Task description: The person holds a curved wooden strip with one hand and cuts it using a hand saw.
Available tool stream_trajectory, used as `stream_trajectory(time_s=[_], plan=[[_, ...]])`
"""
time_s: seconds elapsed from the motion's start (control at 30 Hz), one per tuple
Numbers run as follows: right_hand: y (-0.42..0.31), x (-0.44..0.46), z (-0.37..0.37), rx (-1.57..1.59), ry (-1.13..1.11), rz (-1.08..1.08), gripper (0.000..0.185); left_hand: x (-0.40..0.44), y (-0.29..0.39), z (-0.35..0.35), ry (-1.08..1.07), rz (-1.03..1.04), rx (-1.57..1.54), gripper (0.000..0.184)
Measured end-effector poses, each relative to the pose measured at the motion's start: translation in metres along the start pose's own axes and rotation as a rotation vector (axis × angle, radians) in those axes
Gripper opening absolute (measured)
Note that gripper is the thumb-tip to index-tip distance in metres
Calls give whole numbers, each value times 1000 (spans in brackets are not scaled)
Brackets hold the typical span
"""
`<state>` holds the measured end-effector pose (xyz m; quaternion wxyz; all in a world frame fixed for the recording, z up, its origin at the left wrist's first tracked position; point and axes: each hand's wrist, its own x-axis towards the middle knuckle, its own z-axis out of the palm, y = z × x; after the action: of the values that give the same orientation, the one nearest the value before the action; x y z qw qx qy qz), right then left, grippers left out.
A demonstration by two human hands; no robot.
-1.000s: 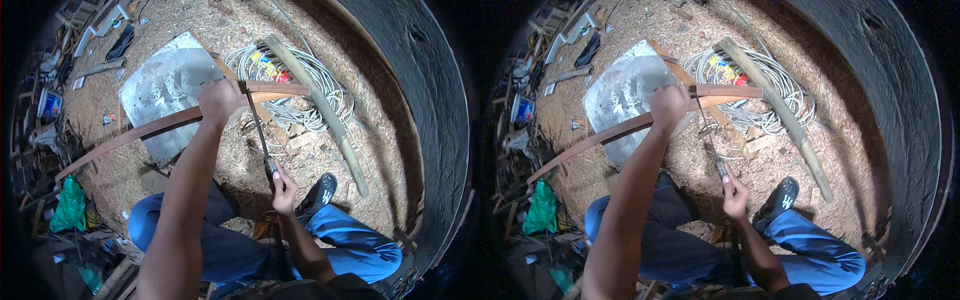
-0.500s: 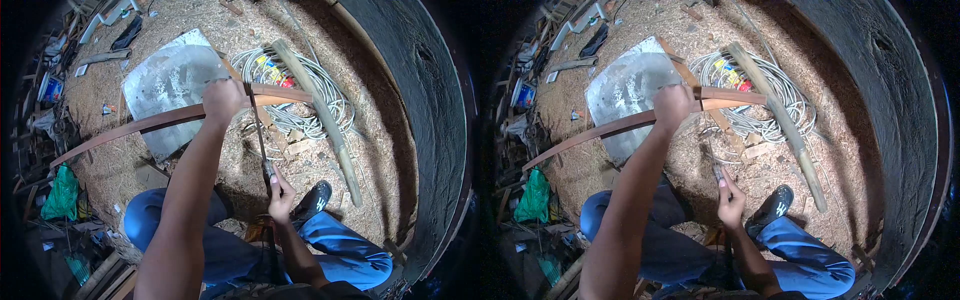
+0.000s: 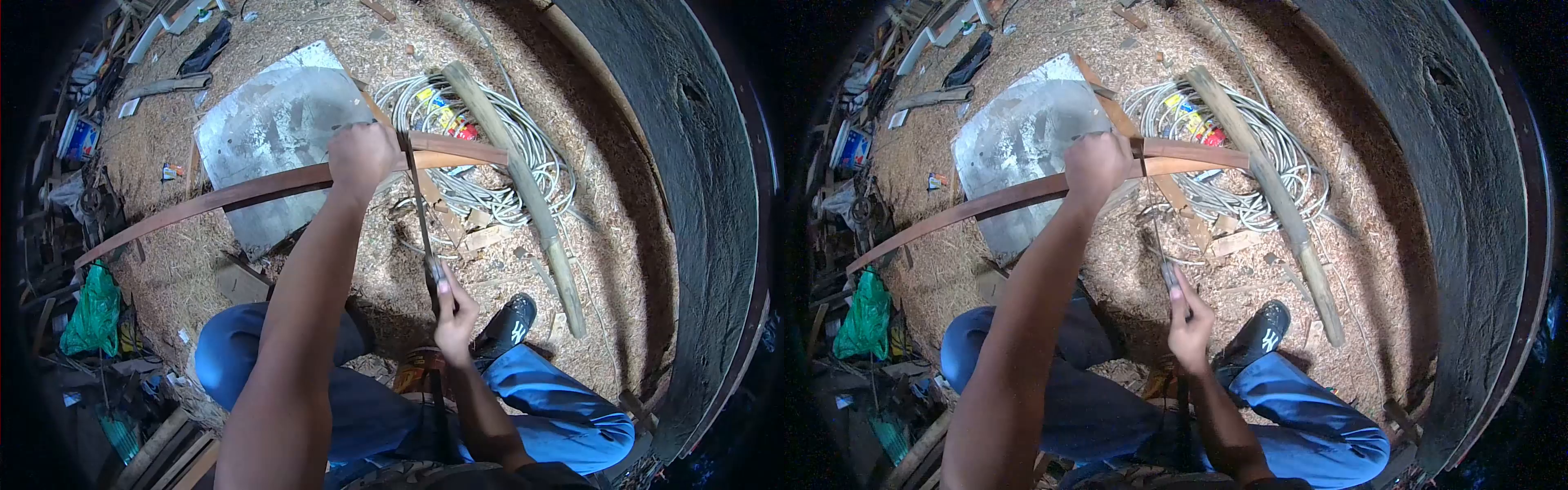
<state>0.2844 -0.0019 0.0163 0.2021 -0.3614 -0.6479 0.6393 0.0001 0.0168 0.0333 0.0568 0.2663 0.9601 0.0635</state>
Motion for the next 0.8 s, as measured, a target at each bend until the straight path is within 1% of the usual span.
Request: stream_trajectory(time_s=[0.03, 0.1, 0.17, 0.2, 0.23, 0.3, 0.33, 0.4, 0.43, 0.5, 0.53, 0.57, 0.6, 0.63, 0.7, 0.73, 0.8], plan=[[-7, 15, 6, 40, -10, 1, 36, 1, 1, -1, 1, 6, -7, 32], [-16, 49, 21, 16, -15, -4, 37, 1, -1, 4, 33, 22, 4, 32], [-13, 67, 34, 65, 34, 164, 37, -1, -4, 8, 61, 37, 17, 32], [-20, 60, 33, -3, 22, 144, 36, 0, -3, 8, 61, 21, 2, 31], [-17, 47, 30, -1, 24, 142, 36, 1, -2, 8, 65, 3, -14, 30], [-8, 16, 19, -84, 73, -59, 35, 1, -3, 8, 104, 19, -16, 31], [-10, 5, 12, -88, 70, -62, 35, 1, -4, 9, 141, 39, -16, 31], [-20, -9, 4, -48, 44, 131, 36, 3, -6, 10, 162, 64, -16, 31], [-22, -3, 7, -48, 44, 132, 36, 2, -6, 10, 182, 96, -13, 32], [-22, 26, 18, 37, 9, -28, 36, 1, -4, 8, 168, 87, -20, 32], [-20, 42, 23, 38, 12, -27, 36, -1, -3, 7, 153, 72, -24, 31], [-18, 59, 28, 22, 17, 59, 37, 0, -4, 10, 152, 74, -21, 31], [-16, 65, 31, 6, 20, 149, 37, 2, -7, 13, 191, 84, -39, 36], [-16, 59, 29, 7, 23, 157, 37, 1, -8, 16, 226, 95, -57, 42], [-19, 44, 22, -59, 14, -27, 37, 2, -6, 15, 206, 84, -53, 42], [-20, 28, 13, -80, -20, -29, 37, 2, -6, 13, 186, 63, -50, 42], [-19, -7, 5, -22, 12, 72, 36, 2, -8, 15, 179, 75, -55, 42]])
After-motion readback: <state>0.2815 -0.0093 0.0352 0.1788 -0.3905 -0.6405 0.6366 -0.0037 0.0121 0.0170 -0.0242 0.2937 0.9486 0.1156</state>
